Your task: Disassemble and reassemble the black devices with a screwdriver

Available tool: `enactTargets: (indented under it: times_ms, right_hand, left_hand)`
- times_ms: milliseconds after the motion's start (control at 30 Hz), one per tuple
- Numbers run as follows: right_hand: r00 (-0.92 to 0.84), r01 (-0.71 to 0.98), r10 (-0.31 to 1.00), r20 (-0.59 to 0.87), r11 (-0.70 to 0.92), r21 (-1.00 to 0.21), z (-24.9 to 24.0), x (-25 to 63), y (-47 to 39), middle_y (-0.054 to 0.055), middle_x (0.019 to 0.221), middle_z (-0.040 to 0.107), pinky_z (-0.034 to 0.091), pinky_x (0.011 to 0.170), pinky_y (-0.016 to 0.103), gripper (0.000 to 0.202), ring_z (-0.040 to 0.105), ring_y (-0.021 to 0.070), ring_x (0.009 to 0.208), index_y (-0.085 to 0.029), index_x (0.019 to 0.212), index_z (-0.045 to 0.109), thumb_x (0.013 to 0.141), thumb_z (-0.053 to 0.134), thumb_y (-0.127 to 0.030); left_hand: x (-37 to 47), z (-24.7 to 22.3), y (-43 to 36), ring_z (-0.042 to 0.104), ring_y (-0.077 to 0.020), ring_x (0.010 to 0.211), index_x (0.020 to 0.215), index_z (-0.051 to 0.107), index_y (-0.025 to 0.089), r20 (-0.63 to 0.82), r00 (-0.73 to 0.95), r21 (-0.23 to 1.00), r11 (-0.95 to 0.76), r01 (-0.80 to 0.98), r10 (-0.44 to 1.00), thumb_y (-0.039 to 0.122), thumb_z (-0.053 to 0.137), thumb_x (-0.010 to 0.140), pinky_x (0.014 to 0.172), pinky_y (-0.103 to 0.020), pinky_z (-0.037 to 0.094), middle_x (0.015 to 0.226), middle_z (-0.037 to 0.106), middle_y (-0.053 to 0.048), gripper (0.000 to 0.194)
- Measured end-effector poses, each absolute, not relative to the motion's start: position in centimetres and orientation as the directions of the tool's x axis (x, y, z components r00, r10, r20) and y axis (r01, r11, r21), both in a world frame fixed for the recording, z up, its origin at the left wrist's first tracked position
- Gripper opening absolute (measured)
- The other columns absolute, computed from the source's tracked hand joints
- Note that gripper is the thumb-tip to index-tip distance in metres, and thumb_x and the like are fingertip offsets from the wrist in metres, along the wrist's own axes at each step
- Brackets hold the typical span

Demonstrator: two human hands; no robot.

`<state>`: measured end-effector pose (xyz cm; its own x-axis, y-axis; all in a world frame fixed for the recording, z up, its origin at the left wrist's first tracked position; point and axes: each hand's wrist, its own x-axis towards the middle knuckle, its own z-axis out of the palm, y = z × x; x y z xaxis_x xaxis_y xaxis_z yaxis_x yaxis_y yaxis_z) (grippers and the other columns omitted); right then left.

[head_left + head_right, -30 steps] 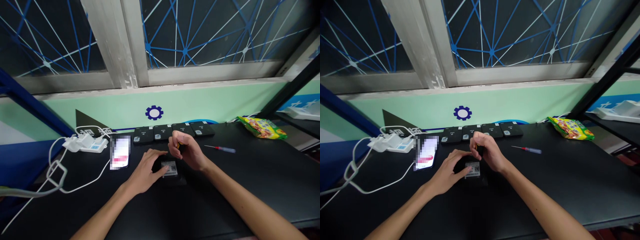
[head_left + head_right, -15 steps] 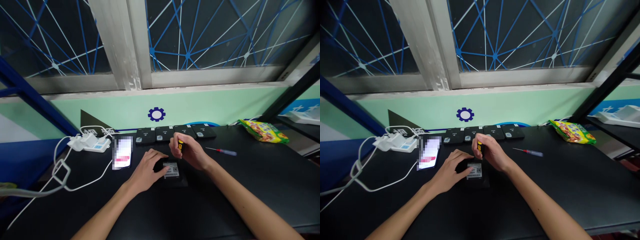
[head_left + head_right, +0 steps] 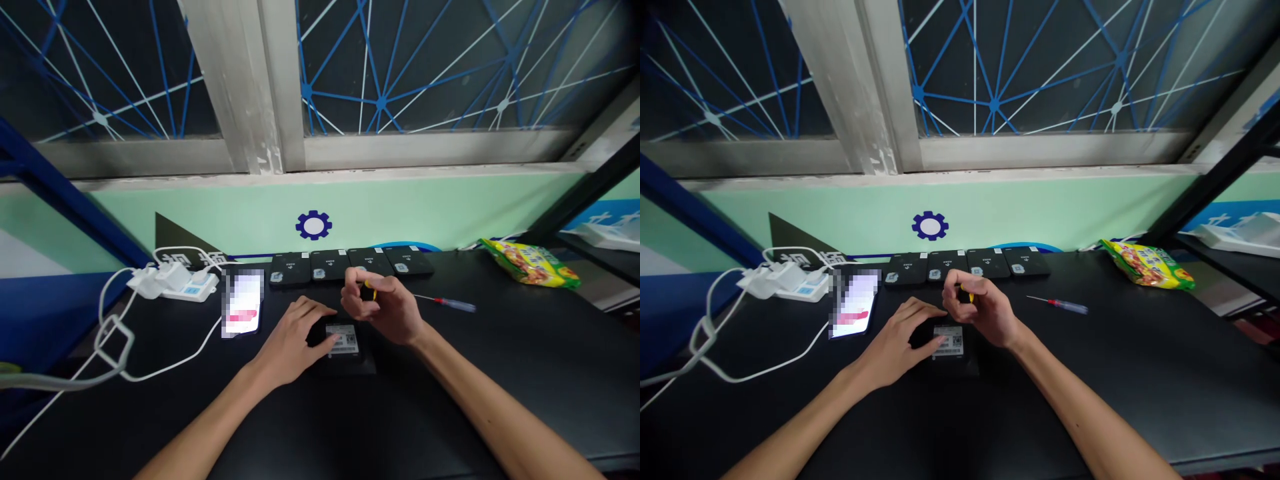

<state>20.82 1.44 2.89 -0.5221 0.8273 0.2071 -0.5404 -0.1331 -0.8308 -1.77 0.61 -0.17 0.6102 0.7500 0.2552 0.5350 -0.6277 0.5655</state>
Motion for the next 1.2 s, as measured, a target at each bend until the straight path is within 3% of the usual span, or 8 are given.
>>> enactTargets:
  times_ms: [133, 367, 533, 633, 767, 933, 1033, 1200]
  right_hand:
    - [-0.517, -0.580, 0.821, 0.241, -0.130, -0.804, 2.93, 20.80, 1.54, -0.007, 0.059, 0.033, 0.020, 0.055, 0.029, 0.015, 0.019, 0.0138, 0.054, -0.023, 0.087, 0.056, 0.094, 0.057, -0.037]
    - [-0.461, -0.515, 0.839, 0.287, 0.010, -0.857, 3.11, 20.61, 1.79, 0.002, 0.072, 0.052, 0.034, 0.063, 0.032, 0.034, 0.044, 0.0157, 0.064, -0.018, 0.073, 0.064, 0.099, 0.056, -0.040]
    - [-0.471, -0.487, 0.835, 0.285, 0.022, -0.873, 2.83, 20.72, 1.85, -0.001, 0.061, 0.047, 0.031, 0.060, 0.031, 0.039, 0.038, 0.0149, 0.056, -0.019, 0.083, 0.072, 0.104, 0.052, -0.045]
    - [-0.474, -0.525, 0.839, 0.268, -0.025, -0.851, 2.85, 20.56, 1.69, -0.005, 0.058, 0.041, 0.027, 0.058, 0.030, 0.031, 0.028, 0.0134, 0.053, -0.021, 0.090, 0.068, 0.106, 0.051, -0.042]
    - [-0.471, -0.549, 0.844, 0.257, -0.052, -0.834, 3.01, 20.25, 1.45, -0.006, 0.058, 0.037, 0.023, 0.056, 0.029, 0.030, 0.025, 0.0131, 0.054, -0.022, 0.084, 0.060, 0.106, 0.054, -0.043]
    - [-0.469, -0.546, 0.835, 0.289, -0.017, -0.837, 2.83, 20.28, 1.28, -0.004, 0.060, 0.039, 0.023, 0.056, 0.031, 0.045, 0.028, 0.0129, 0.053, -0.021, 0.074, 0.057, 0.107, 0.051, -0.052]
    - [-0.458, -0.525, 0.837, 0.301, 0.019, -0.851, 2.76, 20.45, 1.27, -0.002, 0.066, 0.047, 0.023, 0.056, 0.031, 0.035, 0.031, 0.0136, 0.056, -0.022, 0.076, 0.060, 0.101, 0.062, -0.046]
    - [-0.356, -0.408, 0.862, 0.360, 0.204, -0.890, 2.73, 21.09, 1.77, 0.005, 0.089, 0.056, 0.036, 0.069, 0.033, 0.028, 0.047, 0.0180, 0.076, -0.021, 0.074, 0.071, 0.096, 0.070, -0.038]
  left_hand:
    - [-1.66, -0.09, 0.63, 0.061, -0.0282, 0.123, 0.131, 0.067, 0.029, 0.253, 0.617, 0.554, -0.635, 0.538, 0.745, 0.035, 0.070, 0.102, 0.111, -0.052, 0.048, 0.126, 0.071, -0.004, 0.030]
    - [-1.66, 0.06, 0.54, 0.061, -0.0274, 0.122, 0.131, 0.067, 0.028, 0.253, 0.616, 0.559, -0.632, 0.536, 0.746, 0.032, 0.071, 0.101, 0.110, -0.049, 0.049, 0.125, 0.071, -0.005, 0.030]
    - [-1.63, 0.19, 0.54, 0.060, -0.0283, 0.124, 0.131, 0.067, 0.030, 0.252, 0.615, 0.560, -0.631, 0.537, 0.747, 0.034, 0.070, 0.102, 0.110, -0.051, 0.049, 0.126, 0.071, -0.005, 0.030]
    - [-1.58, 0.30, 0.55, 0.061, -0.0283, 0.123, 0.132, 0.067, 0.030, 0.244, 0.620, 0.558, -0.630, 0.540, 0.746, 0.034, 0.070, 0.102, 0.109, -0.051, 0.050, 0.125, 0.071, -0.005, 0.030]
    - [-1.62, 0.28, 0.54, 0.061, -0.0279, 0.122, 0.132, 0.068, 0.031, 0.241, 0.618, 0.560, -0.627, 0.542, 0.749, 0.035, 0.070, 0.102, 0.109, -0.050, 0.050, 0.125, 0.071, -0.005, 0.030]
    - [-1.72, 0.29, 0.51, 0.061, -0.0287, 0.123, 0.132, 0.068, 0.031, 0.235, 0.615, 0.561, -0.622, 0.546, 0.752, 0.037, 0.068, 0.104, 0.108, -0.051, 0.051, 0.125, 0.071, -0.005, 0.029]
    - [-1.74, 0.35, 0.52, 0.061, -0.0280, 0.122, 0.132, 0.068, 0.031, 0.230, 0.614, 0.560, -0.619, 0.550, 0.755, 0.036, 0.067, 0.104, 0.108, -0.050, 0.051, 0.125, 0.071, -0.005, 0.028]
    - [-1.72, 0.40, 0.59, 0.062, -0.0285, 0.122, 0.132, 0.067, 0.030, 0.251, 0.622, 0.545, -0.639, 0.543, 0.742, 0.036, 0.065, 0.105, 0.108, -0.051, 0.051, 0.128, 0.070, -0.005, 0.028]
